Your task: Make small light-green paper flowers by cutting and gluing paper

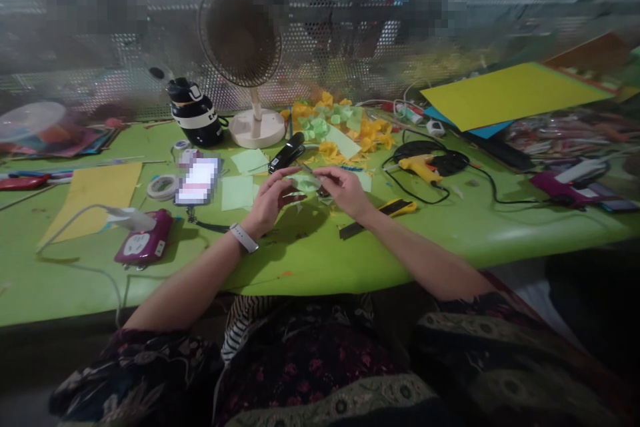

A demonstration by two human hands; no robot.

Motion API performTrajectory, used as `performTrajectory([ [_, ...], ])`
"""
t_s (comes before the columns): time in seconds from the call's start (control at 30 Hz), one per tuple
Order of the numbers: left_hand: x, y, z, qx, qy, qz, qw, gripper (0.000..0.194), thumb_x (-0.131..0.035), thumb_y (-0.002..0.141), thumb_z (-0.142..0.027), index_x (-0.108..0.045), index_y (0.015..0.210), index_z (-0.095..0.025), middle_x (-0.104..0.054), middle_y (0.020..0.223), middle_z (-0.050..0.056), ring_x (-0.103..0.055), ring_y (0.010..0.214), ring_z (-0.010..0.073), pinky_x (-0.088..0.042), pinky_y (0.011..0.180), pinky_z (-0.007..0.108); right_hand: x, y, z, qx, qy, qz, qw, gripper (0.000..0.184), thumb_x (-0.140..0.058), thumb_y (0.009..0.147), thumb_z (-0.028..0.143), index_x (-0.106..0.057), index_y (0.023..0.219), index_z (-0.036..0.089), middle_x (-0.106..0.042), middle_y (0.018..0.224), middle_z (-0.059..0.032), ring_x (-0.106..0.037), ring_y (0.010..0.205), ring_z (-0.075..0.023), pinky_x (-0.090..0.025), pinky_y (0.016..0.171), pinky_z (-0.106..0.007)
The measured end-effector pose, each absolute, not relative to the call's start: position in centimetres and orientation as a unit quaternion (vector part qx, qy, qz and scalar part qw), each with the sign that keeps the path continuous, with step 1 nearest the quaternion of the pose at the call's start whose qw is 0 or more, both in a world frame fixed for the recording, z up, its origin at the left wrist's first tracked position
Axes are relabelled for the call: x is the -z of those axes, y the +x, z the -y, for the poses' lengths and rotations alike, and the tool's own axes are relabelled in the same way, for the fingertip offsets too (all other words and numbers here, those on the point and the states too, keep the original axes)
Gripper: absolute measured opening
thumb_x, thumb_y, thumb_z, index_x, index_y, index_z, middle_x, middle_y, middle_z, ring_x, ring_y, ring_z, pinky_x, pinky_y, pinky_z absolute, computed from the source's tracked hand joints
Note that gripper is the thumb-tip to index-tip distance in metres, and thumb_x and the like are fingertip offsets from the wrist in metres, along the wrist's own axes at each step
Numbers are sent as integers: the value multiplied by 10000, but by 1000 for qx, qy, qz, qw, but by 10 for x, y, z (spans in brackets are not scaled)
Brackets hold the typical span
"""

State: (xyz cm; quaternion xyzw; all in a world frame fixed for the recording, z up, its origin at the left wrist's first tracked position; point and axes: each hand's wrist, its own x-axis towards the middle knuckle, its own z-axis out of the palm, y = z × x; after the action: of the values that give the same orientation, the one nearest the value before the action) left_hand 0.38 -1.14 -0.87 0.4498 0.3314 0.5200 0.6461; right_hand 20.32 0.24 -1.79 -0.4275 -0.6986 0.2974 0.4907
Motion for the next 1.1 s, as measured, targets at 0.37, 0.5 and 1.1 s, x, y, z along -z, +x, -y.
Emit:
performTrajectory([
  [0.37,16,2,7,-511,495,-345,612,309,-784,721,-301,-748,1001,-178,-673,836,14,-643,776,125,-606,824,338,18,202,-4,-335,-423,684,491,260,-609,875,311,-741,1029,148,-749,967,-87,-653,767,-155,-537,694,-305],
  [0.5,17,0,6,-511,507,-327,612,298,-771,744,-326,-755,1003,-181,-681,897,27,-651,824,142,-609,832,356,18,202,-4,-368,-422,668,489,282,-632,873,347,-739,1039,146,-753,981,-97,-670,801,-168,-556,721,-318],
  [1.1,19,3,4,-511,516,-377,575,310,-828,679,-340,-774,928,-162,-758,886,41,-666,751,131,-581,785,315,12,199,4,-413,-407,645,498,288,-649,880,381,-739,1071,184,-739,963,-71,-659,761,-160,-576,709,-326],
])
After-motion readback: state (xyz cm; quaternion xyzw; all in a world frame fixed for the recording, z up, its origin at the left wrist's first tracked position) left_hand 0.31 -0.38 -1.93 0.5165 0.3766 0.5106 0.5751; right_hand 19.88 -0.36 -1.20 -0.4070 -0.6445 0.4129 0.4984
